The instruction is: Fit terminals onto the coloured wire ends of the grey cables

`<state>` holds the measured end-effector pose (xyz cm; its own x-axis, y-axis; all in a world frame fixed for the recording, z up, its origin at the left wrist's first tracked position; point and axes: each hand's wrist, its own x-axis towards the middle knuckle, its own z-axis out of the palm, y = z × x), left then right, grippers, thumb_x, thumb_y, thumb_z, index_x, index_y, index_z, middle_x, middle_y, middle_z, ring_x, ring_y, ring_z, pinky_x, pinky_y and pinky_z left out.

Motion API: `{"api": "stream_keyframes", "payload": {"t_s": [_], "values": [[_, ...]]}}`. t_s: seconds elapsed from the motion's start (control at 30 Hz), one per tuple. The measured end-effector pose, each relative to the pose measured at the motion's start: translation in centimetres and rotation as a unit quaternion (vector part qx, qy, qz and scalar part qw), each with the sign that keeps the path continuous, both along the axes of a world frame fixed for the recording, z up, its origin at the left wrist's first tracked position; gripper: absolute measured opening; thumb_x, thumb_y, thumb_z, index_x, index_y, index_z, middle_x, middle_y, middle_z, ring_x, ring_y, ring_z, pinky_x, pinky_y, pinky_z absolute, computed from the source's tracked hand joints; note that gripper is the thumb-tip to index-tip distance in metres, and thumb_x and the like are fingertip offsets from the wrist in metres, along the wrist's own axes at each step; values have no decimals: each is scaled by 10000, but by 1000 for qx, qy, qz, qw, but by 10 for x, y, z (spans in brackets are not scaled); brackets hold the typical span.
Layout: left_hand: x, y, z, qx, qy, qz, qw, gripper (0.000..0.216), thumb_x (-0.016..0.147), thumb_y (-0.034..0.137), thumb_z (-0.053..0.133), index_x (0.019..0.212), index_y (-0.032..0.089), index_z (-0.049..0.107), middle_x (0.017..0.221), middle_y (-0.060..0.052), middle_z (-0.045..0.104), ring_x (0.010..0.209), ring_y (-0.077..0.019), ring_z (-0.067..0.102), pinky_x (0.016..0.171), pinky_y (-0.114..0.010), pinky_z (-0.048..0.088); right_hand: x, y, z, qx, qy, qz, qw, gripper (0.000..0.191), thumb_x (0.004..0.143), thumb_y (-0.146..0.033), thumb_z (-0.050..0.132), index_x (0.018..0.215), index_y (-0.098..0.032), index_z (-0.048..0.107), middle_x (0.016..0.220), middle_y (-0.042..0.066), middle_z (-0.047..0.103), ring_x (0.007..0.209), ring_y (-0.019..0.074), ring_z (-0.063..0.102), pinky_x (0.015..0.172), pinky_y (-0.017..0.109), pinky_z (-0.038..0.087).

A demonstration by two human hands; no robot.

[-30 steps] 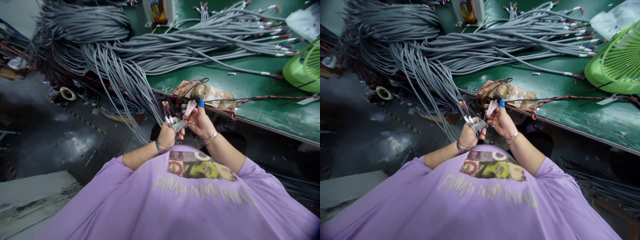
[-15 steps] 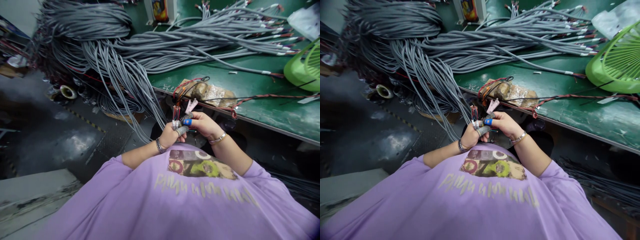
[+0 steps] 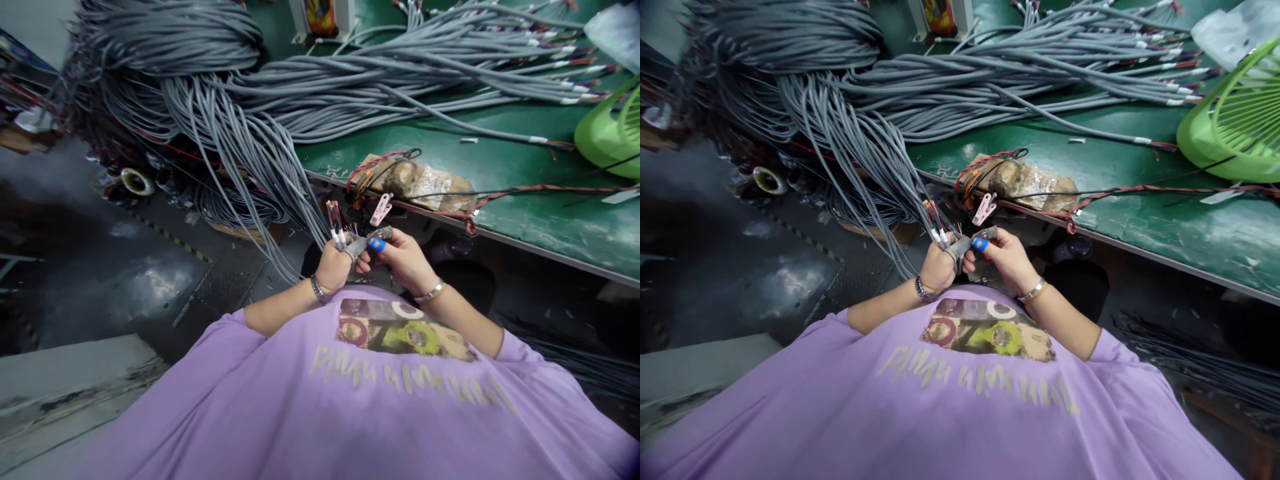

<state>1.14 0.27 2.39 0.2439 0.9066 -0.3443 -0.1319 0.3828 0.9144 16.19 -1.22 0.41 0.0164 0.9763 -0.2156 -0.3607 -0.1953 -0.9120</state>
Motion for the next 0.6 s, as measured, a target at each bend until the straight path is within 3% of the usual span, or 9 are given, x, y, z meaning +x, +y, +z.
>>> {"api": "stream_keyframes", "payload": {"t_s": [0.1,0.3,0.43,0.6], "values": [[-1,1,-3,2,-7,-18,1000,465,649,545,809,714,155,563,562,7,646,420,-116,606,402,-205,460,-12,1,-2,1,26,-39,999,342,628,-446,894,710,-198,673,587,-44,566,500,68,432,456,216,369],[-10,1,-9,12,16,-88,996,464,678,557,794,687,149,572,555,-22,657,458,-138,641,436,-217,496,-8,15,7,-9,39,68,997,413,611,-458,899,651,-180,596,496,-41,556,429,80,446,432,232,311],[-9,-1,-9,11,-6,-42,999,474,665,568,796,716,155,570,576,-10,665,441,-126,626,423,-214,488,-9,21,11,-12,28,119,992,429,644,-480,879,691,-174,583,498,-8,588,437,108,491,442,246,302],[-5,-2,-4,-7,-40,16,999,492,616,557,825,723,163,551,544,10,641,406,-126,599,397,-216,467,-10,19,6,2,39,107,994,441,642,-509,880,731,-191,587,555,-14,587,484,124,498,464,272,346]]}}
